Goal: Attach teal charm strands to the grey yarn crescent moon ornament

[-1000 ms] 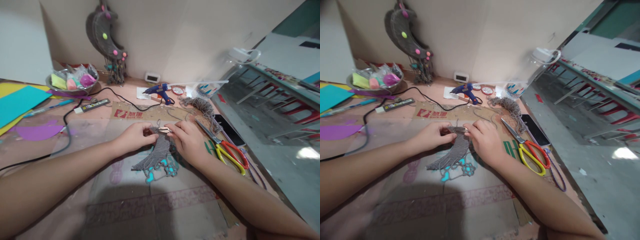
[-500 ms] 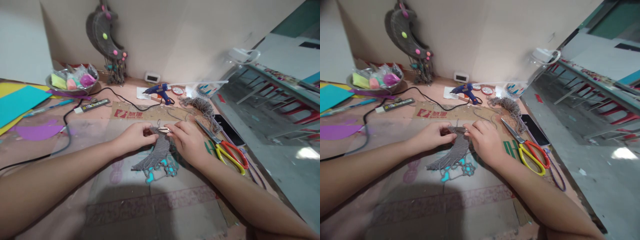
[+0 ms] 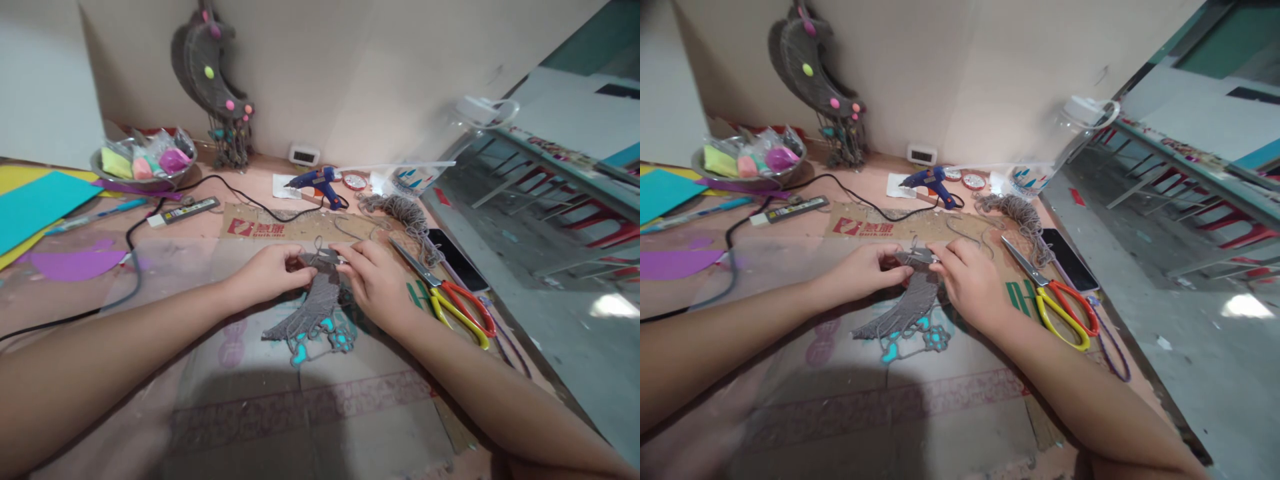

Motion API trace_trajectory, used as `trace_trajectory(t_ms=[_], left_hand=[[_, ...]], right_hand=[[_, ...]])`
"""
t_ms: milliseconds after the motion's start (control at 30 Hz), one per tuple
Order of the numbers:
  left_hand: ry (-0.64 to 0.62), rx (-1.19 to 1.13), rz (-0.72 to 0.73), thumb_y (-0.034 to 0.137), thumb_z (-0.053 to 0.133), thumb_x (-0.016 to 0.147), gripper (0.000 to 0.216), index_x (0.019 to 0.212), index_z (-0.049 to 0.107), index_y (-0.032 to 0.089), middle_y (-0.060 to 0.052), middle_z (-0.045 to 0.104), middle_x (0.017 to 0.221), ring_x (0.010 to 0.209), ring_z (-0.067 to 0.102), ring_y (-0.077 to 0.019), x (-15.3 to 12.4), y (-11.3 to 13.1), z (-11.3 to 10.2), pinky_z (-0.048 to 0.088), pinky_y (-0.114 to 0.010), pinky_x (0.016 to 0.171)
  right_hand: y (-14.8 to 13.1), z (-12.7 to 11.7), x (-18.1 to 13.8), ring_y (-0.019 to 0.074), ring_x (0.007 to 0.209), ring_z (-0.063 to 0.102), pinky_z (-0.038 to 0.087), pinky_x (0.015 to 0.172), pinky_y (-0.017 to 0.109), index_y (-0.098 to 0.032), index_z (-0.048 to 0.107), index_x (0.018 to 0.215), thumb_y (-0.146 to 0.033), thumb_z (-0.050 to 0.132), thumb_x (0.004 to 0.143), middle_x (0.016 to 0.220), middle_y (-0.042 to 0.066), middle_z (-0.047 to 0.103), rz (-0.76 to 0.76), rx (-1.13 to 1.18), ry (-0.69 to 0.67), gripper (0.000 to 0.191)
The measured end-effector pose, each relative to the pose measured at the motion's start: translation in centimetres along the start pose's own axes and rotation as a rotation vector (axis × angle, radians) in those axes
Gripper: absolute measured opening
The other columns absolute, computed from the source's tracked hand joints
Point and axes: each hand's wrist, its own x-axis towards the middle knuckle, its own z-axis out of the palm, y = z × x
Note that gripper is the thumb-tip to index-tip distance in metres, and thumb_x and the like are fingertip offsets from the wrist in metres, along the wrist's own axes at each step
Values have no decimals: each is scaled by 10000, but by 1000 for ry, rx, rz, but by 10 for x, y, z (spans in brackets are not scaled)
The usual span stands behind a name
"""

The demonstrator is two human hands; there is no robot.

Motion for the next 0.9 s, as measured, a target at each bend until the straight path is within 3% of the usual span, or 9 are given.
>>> trace_trajectory(t_ms=[267, 900], left_hand=[[-10, -40, -2, 293, 570, 783, 144, 780, 591, 151, 4, 638, 681, 593, 568, -103, 0, 0, 0, 426, -212, 564], [-12, 10, 4, 308, 568, 789, 156, 747, 577, 158, 7, 629, 661, 587, 561, -104, -1, 1, 0, 415, -204, 542]], right_hand=[[1, 1, -2, 200, 841, 543, 456, 736, 320, -143, 568, 1189, -239, 496, 917, 922, 96, 598, -46, 29, 54, 297], [0, 3, 0, 198, 794, 531, 427, 679, 317, -162, 617, 1119, -252, 473, 929, 876, 85, 616, -41, -68, -1, 255]])
